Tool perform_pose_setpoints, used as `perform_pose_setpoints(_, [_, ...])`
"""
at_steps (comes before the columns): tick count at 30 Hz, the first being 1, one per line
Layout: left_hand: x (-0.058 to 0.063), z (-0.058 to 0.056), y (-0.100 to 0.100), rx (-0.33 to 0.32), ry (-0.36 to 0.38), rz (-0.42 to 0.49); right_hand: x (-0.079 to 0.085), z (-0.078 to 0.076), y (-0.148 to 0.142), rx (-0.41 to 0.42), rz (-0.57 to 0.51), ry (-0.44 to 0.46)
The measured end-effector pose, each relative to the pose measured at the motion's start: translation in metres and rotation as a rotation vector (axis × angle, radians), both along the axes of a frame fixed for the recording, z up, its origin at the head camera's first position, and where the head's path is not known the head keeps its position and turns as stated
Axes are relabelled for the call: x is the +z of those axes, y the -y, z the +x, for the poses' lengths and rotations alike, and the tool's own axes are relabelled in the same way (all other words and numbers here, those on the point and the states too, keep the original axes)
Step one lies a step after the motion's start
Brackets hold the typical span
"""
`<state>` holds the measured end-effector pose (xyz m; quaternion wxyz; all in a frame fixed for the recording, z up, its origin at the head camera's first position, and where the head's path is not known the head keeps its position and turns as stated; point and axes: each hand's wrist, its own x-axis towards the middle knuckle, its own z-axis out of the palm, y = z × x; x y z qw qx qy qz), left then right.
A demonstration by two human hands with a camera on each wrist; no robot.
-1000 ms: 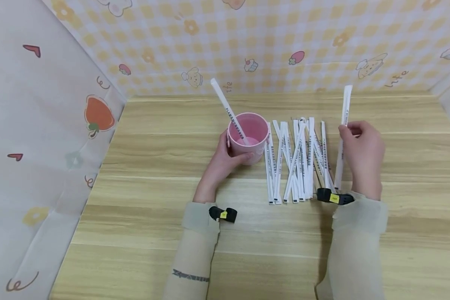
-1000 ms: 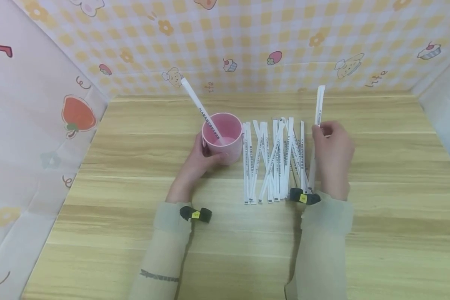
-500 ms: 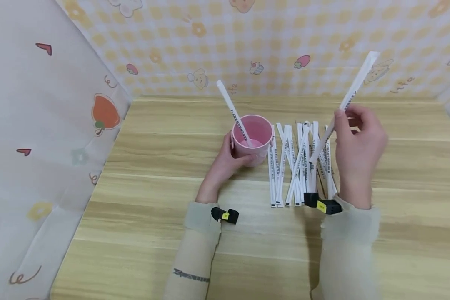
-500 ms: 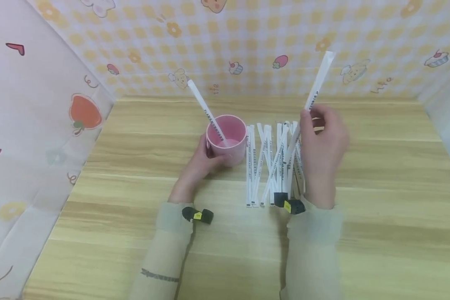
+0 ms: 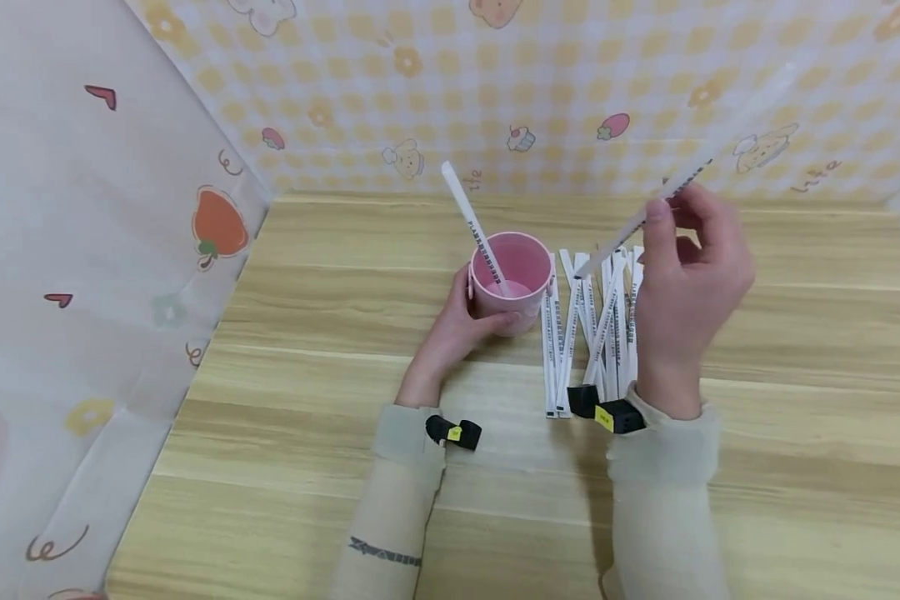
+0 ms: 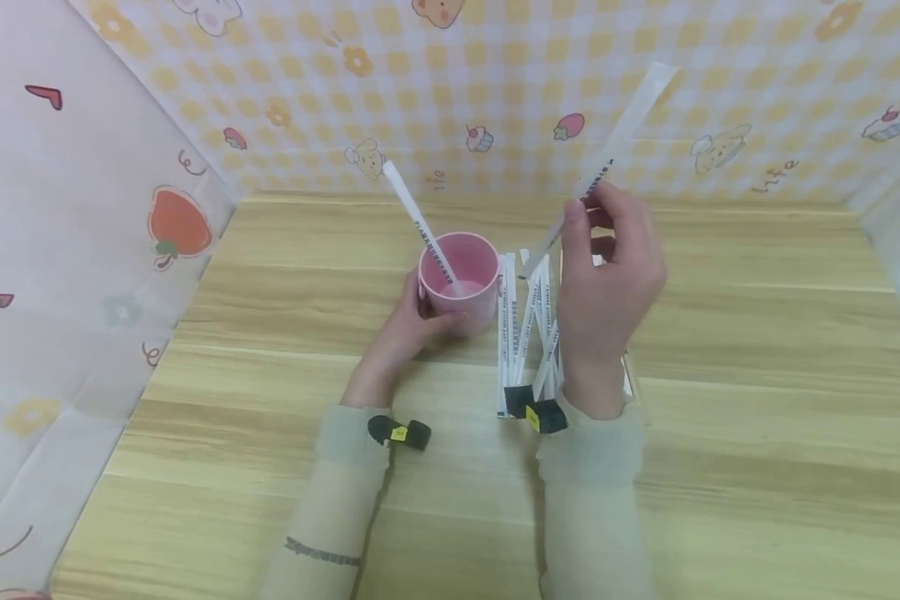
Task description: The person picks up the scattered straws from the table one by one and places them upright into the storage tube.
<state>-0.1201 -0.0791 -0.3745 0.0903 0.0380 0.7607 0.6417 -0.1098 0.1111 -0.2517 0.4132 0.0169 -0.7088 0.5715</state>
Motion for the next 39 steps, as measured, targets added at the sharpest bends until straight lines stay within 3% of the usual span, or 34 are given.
perform_pose_setpoints(5, [0.0, -0.001, 0.0, 0.001, -0.003, -0.012, 0.002, 0.003, 0.009, 0.054, -0.026, -0.058])
perform_pose_setpoints(14, [0.0, 0.0, 0.0, -0.003, 0.002, -0.013, -0.003, 0.001, 0.017, 0.11, -0.008, 0.02])
perform_pose_setpoints(20, [0.001, -0.001, 0.0, -0.01, 0.003, -0.01, -0.028, -0.015, 0.016, 0.124, 0.072, 0.123])
perform_pose_setpoints(26, [0.001, 0.001, 0.0, -0.009, 0.007, -0.007, -0.059, -0.031, 0.022, 0.135, 0.223, 0.191])
perform_pose_setpoints(39, [0.002, 0.0, 0.0, -0.004, 0.008, -0.022, -0.087, -0.043, 0.026, 0.181, 0.359, 0.35])
